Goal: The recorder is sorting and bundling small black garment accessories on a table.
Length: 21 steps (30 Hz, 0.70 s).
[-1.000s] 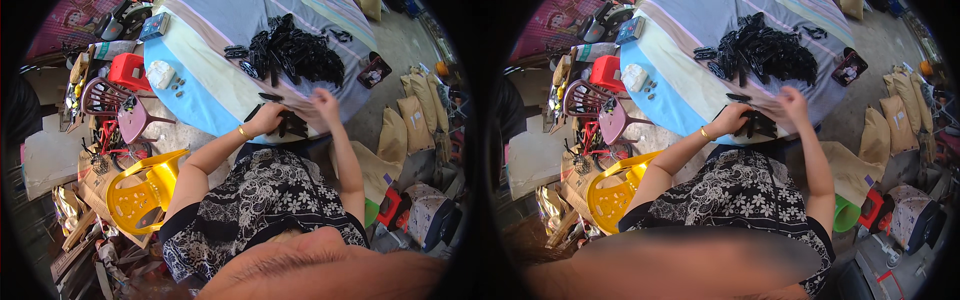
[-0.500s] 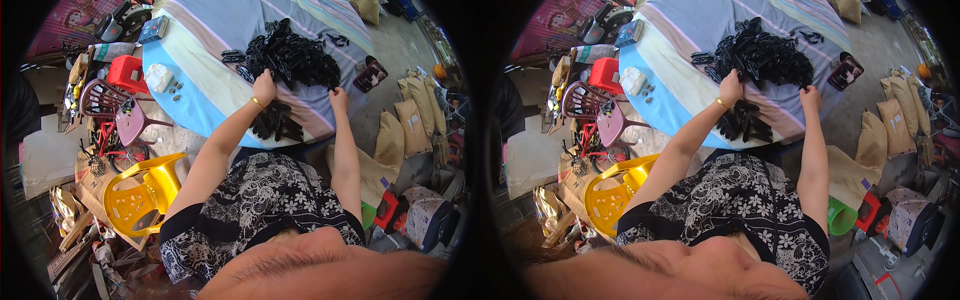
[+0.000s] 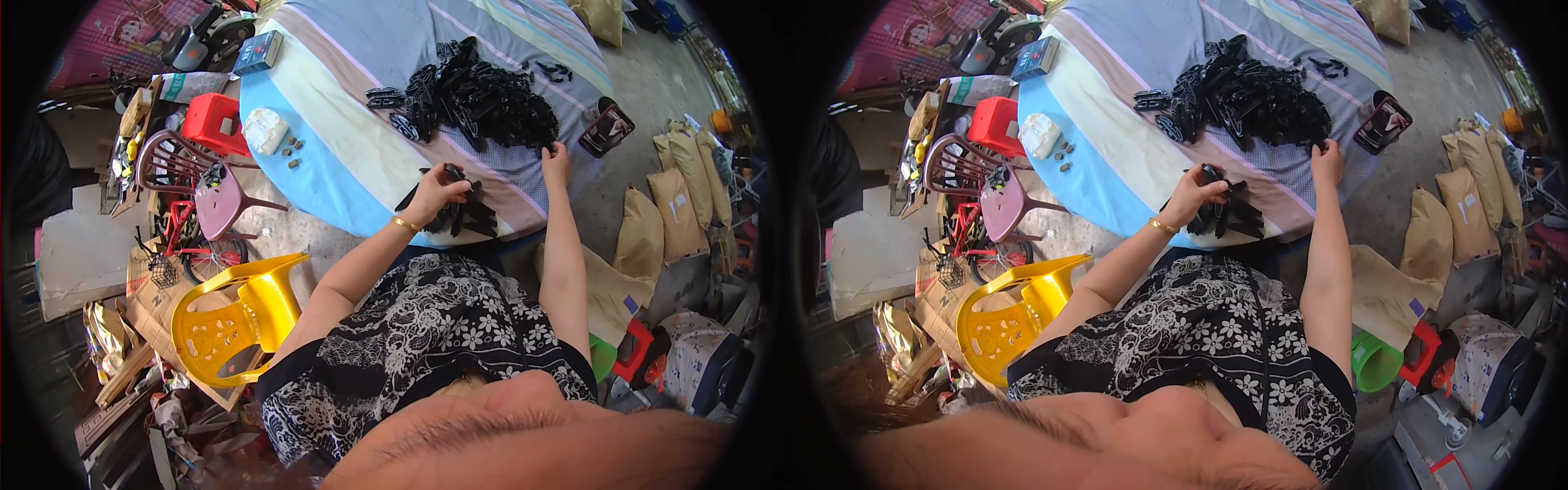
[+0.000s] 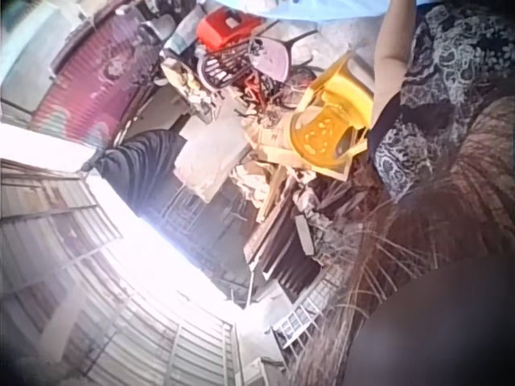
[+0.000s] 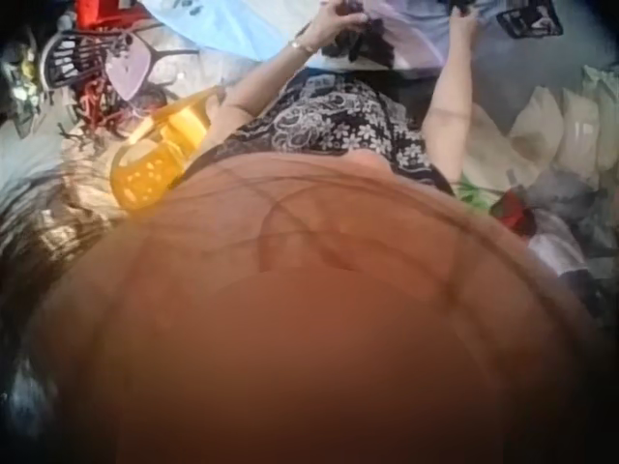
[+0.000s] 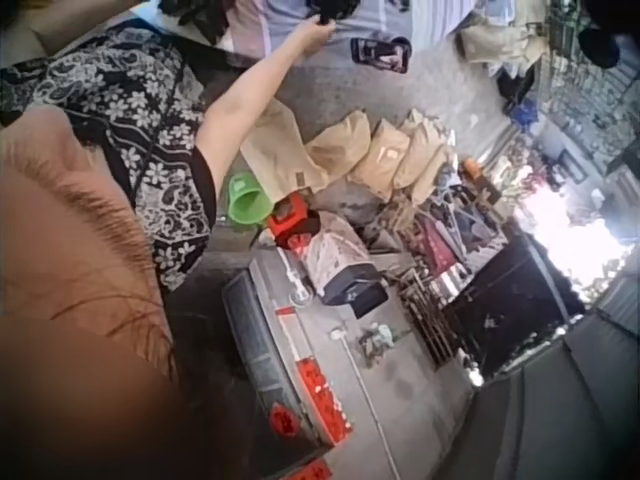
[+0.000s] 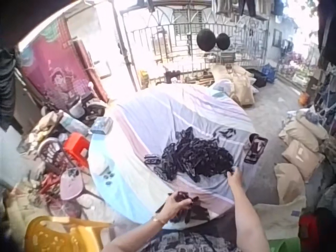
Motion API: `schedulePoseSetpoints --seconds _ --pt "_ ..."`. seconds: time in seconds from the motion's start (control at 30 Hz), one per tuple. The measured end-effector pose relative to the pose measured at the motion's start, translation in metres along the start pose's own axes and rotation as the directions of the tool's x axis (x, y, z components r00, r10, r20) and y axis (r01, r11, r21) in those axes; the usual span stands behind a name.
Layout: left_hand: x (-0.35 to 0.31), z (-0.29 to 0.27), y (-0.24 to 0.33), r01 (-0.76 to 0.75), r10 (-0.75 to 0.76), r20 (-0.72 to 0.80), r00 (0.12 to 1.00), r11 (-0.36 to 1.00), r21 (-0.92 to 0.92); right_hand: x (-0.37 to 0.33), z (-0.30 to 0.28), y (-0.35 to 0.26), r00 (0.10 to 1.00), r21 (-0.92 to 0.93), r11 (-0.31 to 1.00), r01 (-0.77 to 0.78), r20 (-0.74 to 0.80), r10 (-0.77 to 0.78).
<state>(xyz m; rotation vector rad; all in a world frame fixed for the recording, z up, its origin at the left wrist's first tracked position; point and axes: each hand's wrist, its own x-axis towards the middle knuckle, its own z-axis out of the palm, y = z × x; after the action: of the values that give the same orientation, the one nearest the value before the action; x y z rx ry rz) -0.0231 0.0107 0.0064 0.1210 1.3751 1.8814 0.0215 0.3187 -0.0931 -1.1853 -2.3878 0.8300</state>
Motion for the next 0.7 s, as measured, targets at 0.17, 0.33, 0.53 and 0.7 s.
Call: schedulePoseSetpoints --seconds 0.17,0.33,0.53,0.7 --pt "-0.01 0.001 -0.001 0.037 -0.024 0.108 0.994 0.993 -0.116 0.015 -0.003 0.01 0.988 -0.171 0.983 0.072 0.147 -0.047" --pt "-0.018 -0.001 -0.005 0.019 0.001 0.113 0.994 0.984 -0.176 -0.017 -0.011 0.006 0.996 0.128 0.989 0.073 0.031 -0.078" --pt "-0.024 -0.001 -0.008 -0.048 0.054 0.158 0.986 0.998 -0.042 -0.131 -0.065 -0.11 0.774 0.762 0.508 -0.402 0.579 -0.255" --pt "-0.033 0.008 -0.002 -0.055 0.061 0.131 0.99 0.997 -0.045 -0.162 -0.073 -0.132 0.822 0.736 0.606 -0.302 0.523 -0.225"
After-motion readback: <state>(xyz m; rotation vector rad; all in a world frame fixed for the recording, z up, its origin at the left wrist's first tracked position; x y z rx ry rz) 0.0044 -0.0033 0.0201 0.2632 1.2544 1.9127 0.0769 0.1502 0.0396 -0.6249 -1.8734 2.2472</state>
